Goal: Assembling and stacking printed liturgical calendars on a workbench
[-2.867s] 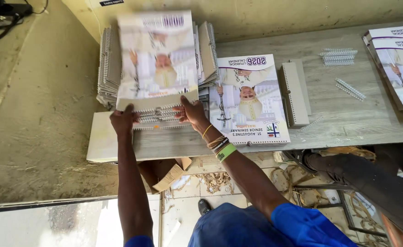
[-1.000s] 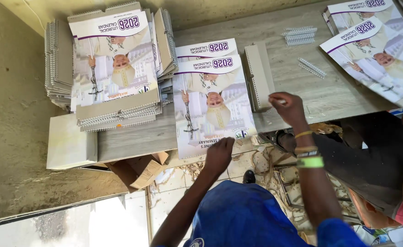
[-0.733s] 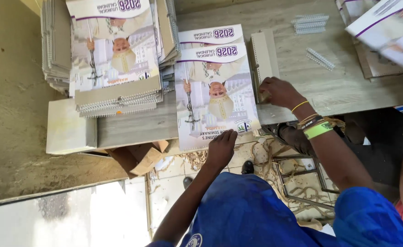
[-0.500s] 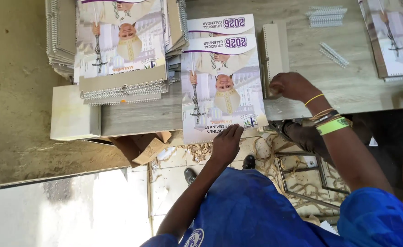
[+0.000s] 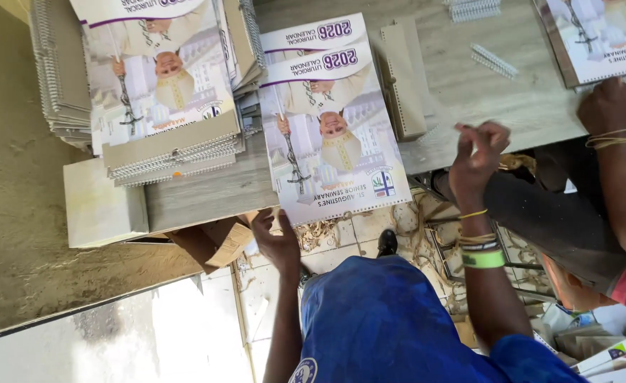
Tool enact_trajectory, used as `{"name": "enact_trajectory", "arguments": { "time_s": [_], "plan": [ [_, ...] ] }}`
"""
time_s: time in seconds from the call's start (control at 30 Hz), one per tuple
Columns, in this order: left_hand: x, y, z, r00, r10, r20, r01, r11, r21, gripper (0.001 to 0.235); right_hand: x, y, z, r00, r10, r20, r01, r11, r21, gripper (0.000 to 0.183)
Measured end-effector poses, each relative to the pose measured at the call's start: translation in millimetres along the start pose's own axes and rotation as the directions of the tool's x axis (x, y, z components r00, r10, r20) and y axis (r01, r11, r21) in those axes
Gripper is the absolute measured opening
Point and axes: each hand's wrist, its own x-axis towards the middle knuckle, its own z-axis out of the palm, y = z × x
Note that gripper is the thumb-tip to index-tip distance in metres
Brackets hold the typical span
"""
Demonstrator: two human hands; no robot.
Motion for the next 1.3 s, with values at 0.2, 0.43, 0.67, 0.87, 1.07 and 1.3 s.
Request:
{"name": "enact_trajectory", "arguments": {
  "time_s": [0.2,0.43,0.67,0.87,1.07,1.3],
  "plan": [
    [26,-68,16,0.705,-0.308,0.639,0.468,0.879,-0.093,0.056,-65,5,-9,0.926,0.126,0.356,-0.212,0.953,0.215,0.03],
    [16,-36,29,0.658,-0.285,0.697,0.675,0.633,-0.379,0.031,-79,-13,3,0.905,0.287,0.314,-0.39,0.854,0.344,0.039],
    [15,-22,42,0.637,-0.271,0.722,0.71,0.571,-0.412,0.038,-81,-21,-18,0.798,0.321,0.51,-0.547,0.74,0.391,0.029],
    [20,-80,51,0.637,-0.266,0.723,0.727,0.52,-0.449,0.042,-90,4,-15,0.693,0.294,0.658,-0.597,0.746,0.295,0.031],
    [27,-50,35,0.627,-0.253,0.737,0.73,0.522,-0.441,0.04,-82,8,-13,0.668,0.249,0.701,-0.538,0.812,0.225,0.029],
    [25,-47,34,0.627,-0.254,0.737,0.726,0.534,-0.433,0.042,-72,-1,-14,0.655,0.282,0.701,-0.561,0.803,0.2,0.027]
  ]
}}
